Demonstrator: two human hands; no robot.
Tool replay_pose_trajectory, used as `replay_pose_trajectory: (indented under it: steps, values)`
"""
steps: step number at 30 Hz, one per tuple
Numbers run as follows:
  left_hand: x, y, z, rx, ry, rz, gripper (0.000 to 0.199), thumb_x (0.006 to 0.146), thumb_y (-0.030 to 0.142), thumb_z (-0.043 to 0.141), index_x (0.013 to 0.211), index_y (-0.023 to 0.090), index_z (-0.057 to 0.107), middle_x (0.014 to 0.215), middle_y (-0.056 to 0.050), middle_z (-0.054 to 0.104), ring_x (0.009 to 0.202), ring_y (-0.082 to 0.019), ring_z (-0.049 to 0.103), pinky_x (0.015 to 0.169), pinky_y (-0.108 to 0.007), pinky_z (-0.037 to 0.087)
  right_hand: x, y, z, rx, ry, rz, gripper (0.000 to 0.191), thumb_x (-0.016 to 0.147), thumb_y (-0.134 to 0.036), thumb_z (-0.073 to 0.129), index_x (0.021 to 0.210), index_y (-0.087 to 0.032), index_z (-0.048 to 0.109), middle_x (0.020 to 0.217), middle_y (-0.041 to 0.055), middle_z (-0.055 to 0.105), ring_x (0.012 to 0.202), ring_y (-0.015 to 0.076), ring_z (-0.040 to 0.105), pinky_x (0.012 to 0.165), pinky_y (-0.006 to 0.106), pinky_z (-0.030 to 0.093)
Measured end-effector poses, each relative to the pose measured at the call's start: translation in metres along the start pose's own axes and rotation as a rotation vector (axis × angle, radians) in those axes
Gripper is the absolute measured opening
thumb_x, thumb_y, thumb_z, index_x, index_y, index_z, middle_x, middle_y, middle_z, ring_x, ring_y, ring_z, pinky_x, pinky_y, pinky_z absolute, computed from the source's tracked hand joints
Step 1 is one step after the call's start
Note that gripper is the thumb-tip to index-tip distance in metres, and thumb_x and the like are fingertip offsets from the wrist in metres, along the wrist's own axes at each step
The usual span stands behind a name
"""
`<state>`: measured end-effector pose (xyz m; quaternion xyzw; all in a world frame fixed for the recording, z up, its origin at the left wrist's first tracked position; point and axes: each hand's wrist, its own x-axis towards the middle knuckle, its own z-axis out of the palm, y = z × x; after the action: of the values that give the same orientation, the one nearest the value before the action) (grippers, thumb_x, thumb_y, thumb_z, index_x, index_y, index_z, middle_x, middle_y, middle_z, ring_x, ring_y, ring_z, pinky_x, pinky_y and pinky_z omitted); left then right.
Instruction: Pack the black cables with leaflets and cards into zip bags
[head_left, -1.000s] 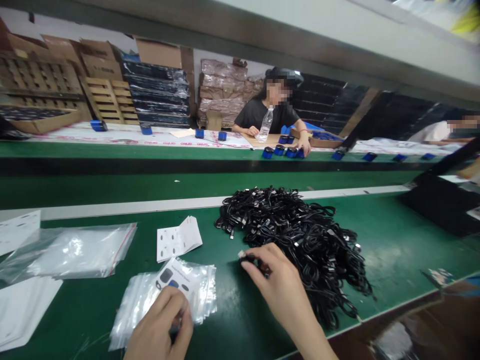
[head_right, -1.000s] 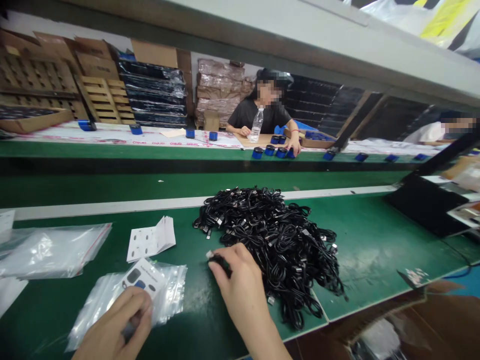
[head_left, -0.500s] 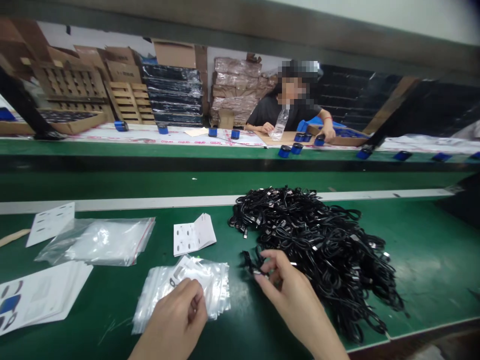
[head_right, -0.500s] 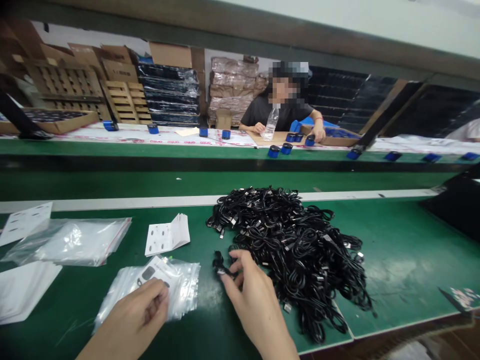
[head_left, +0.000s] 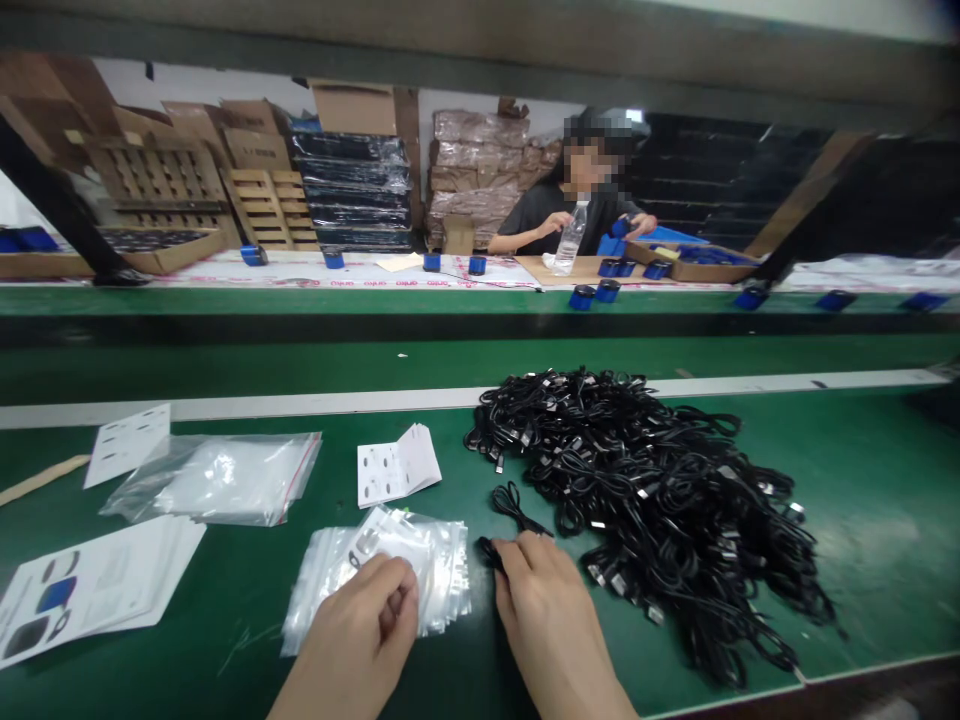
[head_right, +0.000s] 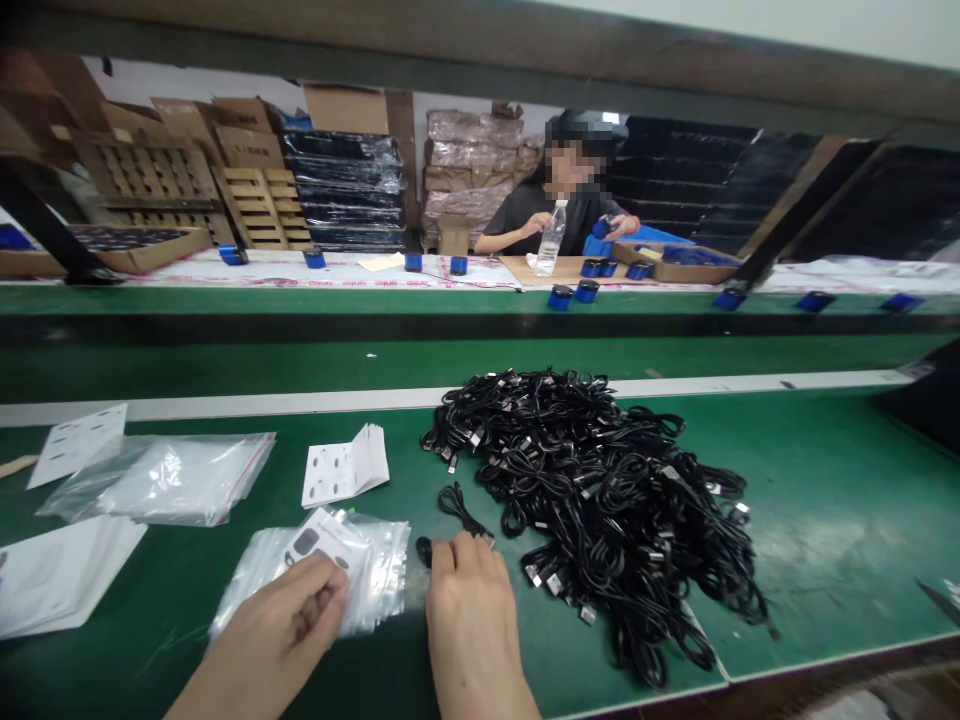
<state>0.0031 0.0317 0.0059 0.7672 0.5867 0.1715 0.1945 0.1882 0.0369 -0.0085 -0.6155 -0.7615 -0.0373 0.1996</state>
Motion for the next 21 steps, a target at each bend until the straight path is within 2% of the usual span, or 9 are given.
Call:
replay_pose_trajectory:
  steps: [4, 6, 9, 13, 15, 19, 21]
  values:
    - [-0.004, 0.003, 0.004, -0.085, 0.113, -0.037, 0.023, 0.089, 0.026, 0.04, 0.069, 0.024, 0.053, 0.068, 0.005, 0.053, 0.049, -0.01, 0.054, 0.048, -0.02, 0.041, 0.003, -0.004, -0.025, 0.638, -0.241, 0.0, 0.025, 0.086, -0.009, 0.048, 0.101, -0.021, 0.064, 0.085, 0.0035, 0.065, 0.078, 0.0193, 0.064, 0.071, 0.027, 0.05]
    - [-0.005, 0.005, 0.006, -0.115, 0.121, -0.033, 0.023, 0.088, 0.026, 0.041, 0.068, 0.024, 0.053, 0.067, 0.005, 0.053, 0.05, -0.01, 0.055, 0.048, -0.019, 0.043, 0.005, -0.012, -0.031, 0.818, -0.331, 0.006, 0.021, 0.087, -0.012, 0.048, 0.094, -0.022, 0.064, 0.081, 0.0009, 0.063, 0.074, 0.0158, 0.063, 0.066, 0.021, 0.048]
    - [-0.007, 0.006, 0.008, -0.139, 0.136, -0.037, 0.025, 0.087, 0.026, 0.043, 0.063, 0.023, 0.048, 0.063, 0.006, 0.05, 0.048, -0.009, 0.054, 0.046, -0.017, 0.042, 0.002, -0.021, -0.025, 0.783, -0.356, -0.026, 0.022, 0.086, -0.011, 0.045, 0.085, -0.021, 0.065, 0.077, 0.0014, 0.062, 0.069, 0.0156, 0.064, 0.061, 0.02, 0.047]
    - [-0.013, 0.007, 0.014, -0.167, 0.267, -0.051, 0.024, 0.087, 0.026, 0.044, 0.063, 0.023, 0.048, 0.065, 0.006, 0.047, 0.052, -0.009, 0.052, 0.051, -0.018, 0.043, -0.005, -0.025, -0.009, 0.629, -0.351, -0.055, 0.028, 0.083, -0.008, 0.047, 0.098, -0.02, 0.067, 0.079, 0.004, 0.064, 0.069, 0.0187, 0.066, 0.061, 0.023, 0.048]
    - [-0.018, 0.006, 0.019, -0.181, 0.337, -0.029, 0.021, 0.086, 0.026, 0.045, 0.068, 0.023, 0.053, 0.078, 0.002, 0.051, 0.062, -0.01, 0.057, 0.059, -0.02, 0.046, -0.003, -0.026, -0.007, 0.676, -0.346, -0.01, 0.026, 0.081, -0.007, 0.052, 0.094, -0.021, 0.07, 0.077, 0.0028, 0.065, 0.068, 0.0181, 0.066, 0.062, 0.022, 0.048]
    - [-0.027, 0.004, 0.031, -0.211, 0.44, -0.019, 0.016, 0.086, 0.027, 0.048, 0.076, 0.024, 0.061, 0.107, -0.003, 0.048, 0.083, -0.014, 0.06, 0.072, -0.024, 0.048, 0.004, -0.031, -0.01, 0.871, -0.321, 0.216, 0.017, 0.079, -0.011, 0.06, 0.067, -0.018, 0.07, 0.061, -0.002, 0.063, 0.059, 0.0146, 0.062, 0.058, 0.02, 0.047]
    - [-0.03, 0.004, 0.035, -0.236, 0.466, -0.017, 0.016, 0.086, 0.026, 0.048, 0.077, 0.024, 0.061, 0.11, -0.004, 0.048, 0.086, -0.015, 0.06, 0.077, -0.025, 0.048, 0.005, -0.03, -0.015, 0.957, -0.346, 0.198, 0.018, 0.08, -0.012, 0.058, 0.068, -0.018, 0.071, 0.063, -0.0013, 0.064, 0.061, 0.0144, 0.062, 0.059, 0.02, 0.048]
